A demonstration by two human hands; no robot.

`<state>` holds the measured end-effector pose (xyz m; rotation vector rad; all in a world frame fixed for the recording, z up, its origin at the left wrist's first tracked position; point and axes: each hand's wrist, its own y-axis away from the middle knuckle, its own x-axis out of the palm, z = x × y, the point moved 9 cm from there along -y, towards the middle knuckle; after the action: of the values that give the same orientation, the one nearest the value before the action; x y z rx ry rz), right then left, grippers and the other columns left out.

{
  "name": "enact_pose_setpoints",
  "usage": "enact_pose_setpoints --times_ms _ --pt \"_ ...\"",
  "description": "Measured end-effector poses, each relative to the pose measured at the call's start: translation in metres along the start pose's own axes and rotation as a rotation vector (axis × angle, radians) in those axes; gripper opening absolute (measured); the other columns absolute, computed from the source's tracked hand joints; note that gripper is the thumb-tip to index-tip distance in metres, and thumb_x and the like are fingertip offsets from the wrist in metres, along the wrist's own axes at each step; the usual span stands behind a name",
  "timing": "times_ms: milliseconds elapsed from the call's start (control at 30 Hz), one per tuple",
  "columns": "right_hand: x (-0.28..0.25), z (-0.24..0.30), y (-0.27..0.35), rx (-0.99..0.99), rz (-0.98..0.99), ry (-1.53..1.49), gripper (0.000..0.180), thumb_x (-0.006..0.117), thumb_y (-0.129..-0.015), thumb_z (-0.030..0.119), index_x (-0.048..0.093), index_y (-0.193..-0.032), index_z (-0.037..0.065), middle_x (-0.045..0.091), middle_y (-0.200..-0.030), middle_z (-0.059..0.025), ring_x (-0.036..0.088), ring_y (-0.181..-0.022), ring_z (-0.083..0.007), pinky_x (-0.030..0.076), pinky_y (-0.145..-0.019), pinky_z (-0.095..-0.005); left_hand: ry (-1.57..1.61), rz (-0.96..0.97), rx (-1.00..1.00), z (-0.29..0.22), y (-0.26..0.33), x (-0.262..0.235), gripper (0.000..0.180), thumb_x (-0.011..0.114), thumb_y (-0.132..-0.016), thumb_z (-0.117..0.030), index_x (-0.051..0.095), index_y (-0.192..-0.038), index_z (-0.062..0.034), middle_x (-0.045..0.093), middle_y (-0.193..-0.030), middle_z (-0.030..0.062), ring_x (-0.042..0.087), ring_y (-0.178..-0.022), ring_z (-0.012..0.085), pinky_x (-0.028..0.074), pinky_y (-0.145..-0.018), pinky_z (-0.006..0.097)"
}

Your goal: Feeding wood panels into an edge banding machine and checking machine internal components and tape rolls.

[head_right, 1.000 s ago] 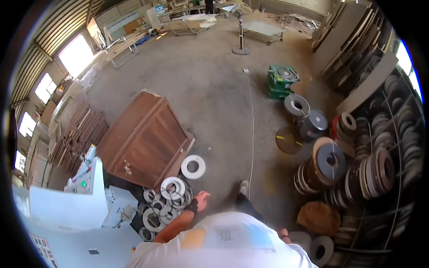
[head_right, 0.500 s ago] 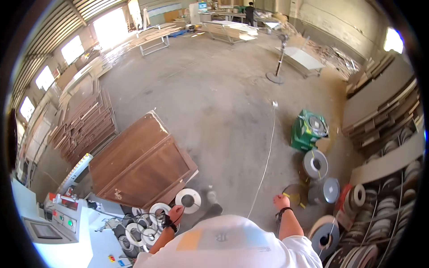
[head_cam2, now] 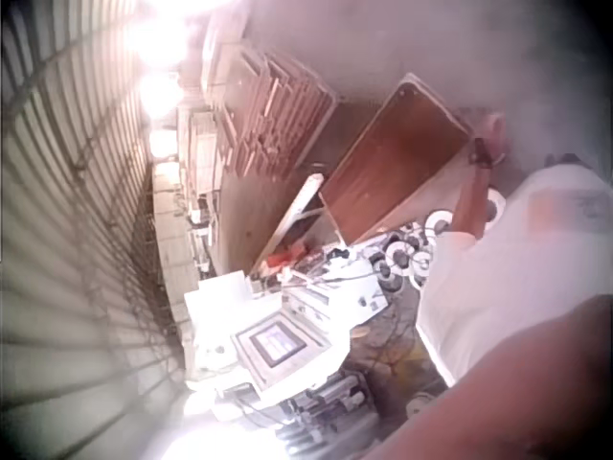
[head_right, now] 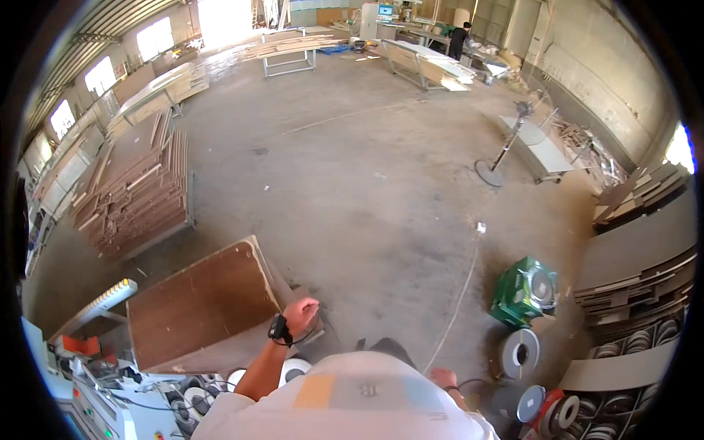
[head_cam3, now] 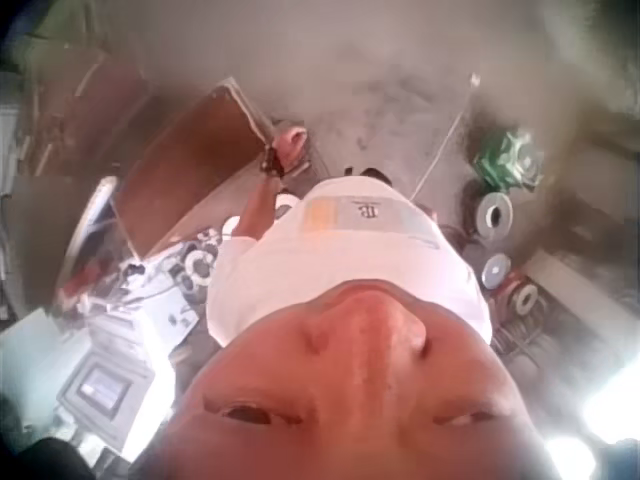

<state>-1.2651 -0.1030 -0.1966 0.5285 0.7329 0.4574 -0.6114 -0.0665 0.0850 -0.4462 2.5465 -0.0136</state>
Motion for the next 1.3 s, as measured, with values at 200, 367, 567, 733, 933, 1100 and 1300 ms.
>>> enact_pose_setpoints --times_ms 200,367,567,733,933,1100,1300 --pt "0.025 0.04 -0.157 -0.073 0.079 0.565 0.039 0.056 -0.092 0.041 0.073 -0.119 0.019 0.075 -0.113 -0.0109 0.07 -0.107 -0.0334 0.055 -0.089 -0.0478 -0.008 -0.157 -0.094 0.059 -0.157 -0.094 0.02 0.066 -0.098 -0.018 0.07 -0.108 -0.0012 0.073 -0.09 0.0092 0.07 -0.08 0.0178 0.055 -0.073 0.03" --pt "0.03 0.211 -0.31 -0.257 0.281 0.985 0.037 0.057 -0.091 0.04 0.073 -0.119 0.019 0.075 -0.112 -0.0099 0.071 -0.105 -0.0323 0.057 -0.087 -0.0466 0.286 -0.565 -0.392 0.191 -0.166 -0.187 0.02 0.062 -0.101 -0.021 0.069 -0.111 -0.0059 0.069 -0.078 0.0055 0.066 -0.066 0.0163 0.053 -0.058 0.031" --pt "-0.027 0.509 -0.507 -0.152 0.39 0.32 0.026 0.062 -0.093 0.027 0.074 -0.109 0.011 0.076 -0.1 -0.0091 0.072 -0.087 -0.0259 0.059 -0.073 -0.0409 0.623 -1.061 -0.791 0.222 -0.132 -0.214 0.019 0.061 -0.102 -0.021 0.067 -0.111 -0.005 0.065 -0.078 0.002 0.056 -0.055 0.0098 0.043 -0.045 0.027" --pt "0.003 0.726 -0.681 -0.277 0.39 0.385 0.022 0.062 -0.095 0.021 0.073 -0.1 0.003 0.074 -0.087 -0.0082 0.069 -0.067 -0.019 0.055 -0.055 -0.0335 0.409 -1.227 -0.835 0.213 -0.135 -0.217 0.011 0.064 -0.099 -0.015 0.067 -0.099 -0.0047 0.065 -0.075 0.0013 0.056 -0.055 0.0083 0.047 -0.049 0.026" --pt "0.153 0.979 -0.713 -0.362 0.46 0.239 0.024 0.062 -0.096 0.024 0.071 -0.108 0.005 0.075 -0.09 -0.0085 0.07 -0.069 -0.0171 0.055 -0.054 -0.0322 0.262 -1.358 -1.099 0.217 -0.12 -0.217 0.02 0.07 -0.094 -0.022 0.073 -0.096 -0.0018 0.072 -0.076 0.0051 0.066 -0.07 0.0096 0.055 -0.061 0.03" --pt "0.337 1.057 -0.65 -0.242 0.765 0.396 0.026 0.066 -0.097 0.022 0.071 -0.114 0.003 0.076 -0.093 -0.0081 0.072 -0.078 -0.0178 0.058 -0.063 -0.0329 0.726 -1.452 -0.89 0.251 -0.179 -0.279 0.018 0.069 -0.096 -0.02 0.072 -0.102 -0.0037 0.069 -0.078 0.0036 0.065 -0.071 0.008 0.053 -0.06 0.025" --pt "0.503 1.218 -0.609 -0.592 0.901 0.576 0.027 0.064 -0.098 0.025 0.074 -0.108 0.002 0.077 -0.092 -0.0055 0.07 -0.076 -0.014 0.055 -0.066 -0.0296 0.216 -1.288 -0.866 0.277 -0.294 -0.452 0.021 0.068 -0.096 -0.018 0.071 -0.111 -0.0046 0.072 -0.09 0.0065 0.066 -0.078 0.011 0.055 -0.069 0.029"
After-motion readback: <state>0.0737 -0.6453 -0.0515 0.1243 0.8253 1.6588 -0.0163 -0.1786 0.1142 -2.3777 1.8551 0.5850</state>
